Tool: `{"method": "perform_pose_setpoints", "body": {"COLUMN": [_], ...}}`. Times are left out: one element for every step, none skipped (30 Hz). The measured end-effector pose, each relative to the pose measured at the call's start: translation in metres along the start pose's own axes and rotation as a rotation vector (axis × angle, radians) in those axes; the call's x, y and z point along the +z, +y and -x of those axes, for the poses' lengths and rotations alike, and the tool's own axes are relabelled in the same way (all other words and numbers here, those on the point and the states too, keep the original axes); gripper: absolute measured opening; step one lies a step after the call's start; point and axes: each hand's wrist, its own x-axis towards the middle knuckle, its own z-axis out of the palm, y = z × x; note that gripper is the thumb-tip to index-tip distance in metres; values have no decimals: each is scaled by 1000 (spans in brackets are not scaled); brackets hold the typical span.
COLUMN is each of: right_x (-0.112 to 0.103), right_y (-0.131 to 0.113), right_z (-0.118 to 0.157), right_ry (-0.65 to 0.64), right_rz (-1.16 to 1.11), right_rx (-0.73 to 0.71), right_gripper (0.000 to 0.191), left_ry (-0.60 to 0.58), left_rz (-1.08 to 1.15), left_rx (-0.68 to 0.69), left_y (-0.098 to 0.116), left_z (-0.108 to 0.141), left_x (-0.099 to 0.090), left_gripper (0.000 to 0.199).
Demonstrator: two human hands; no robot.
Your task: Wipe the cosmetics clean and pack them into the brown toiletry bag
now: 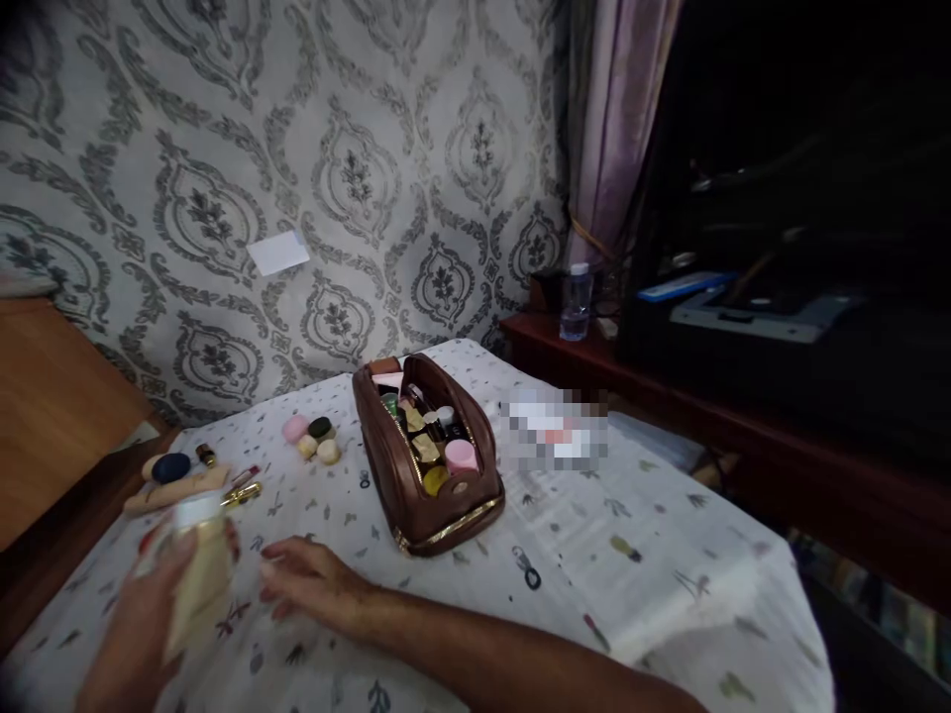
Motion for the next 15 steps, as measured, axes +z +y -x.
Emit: {"method": "perform_pose_setpoints", "body": {"right_x": [-1, -2, -4, -7, -11, -14, -18, -22, -24, -26, -27, -28, -28, -27, -27], "right_y": [-1, -2, -4, -6, -9, -11, -14, -16, -18, -19, -20, -21, -21, -21, -20], "right_z": [-1, -1, -2, -3, -5, -6, -8, -9, -10, -10, -10, -9, -8, -7, -6], "right_ry": [-14, -22, -23, -11, 18, 51, 82, 93, 103, 106, 104, 104, 104, 102, 102], "right_rz": [-59, -96, -100, -60, 12, 115, 206, 269, 314, 344, 365, 389, 422, 463, 507], "right_rx": [-6, -16, -28, -44, -57, -71, -96, -115, -135, -153, -162, -164, -163, -159, -157], "right_gripper": [70, 71, 70, 69, 69, 67, 64, 61, 58, 55, 52, 48, 45, 41, 38], "left_ry": [-21, -37, -63, -77, -91, -99, -99, -99, -93, -82, -70, -57, -53, -59, -76], "left_rz": [47, 51, 16, -26, -54, -67, -76, -82, -87, -96, -107, -117, -125, -132, -138], "left_rx": [7, 55, 132, 220, 269, 293, 316, 335, 359, 386, 413, 436, 460, 481, 500], "left_y": [6, 11, 15, 18, 19, 19, 19, 18, 17, 16, 15, 14, 13, 12, 10], "left_z": [13, 22, 26, 26, 23, 19, 15, 11, 7, 4, 2, 0, -1, -3, -4], "left_x": [25, 45, 62, 73, 80, 82, 82, 80, 77, 74, 72, 70, 69, 67, 66], "left_gripper": [68, 66, 63, 58, 54, 51, 49, 48, 46, 45, 45, 44, 43, 41, 39]}}
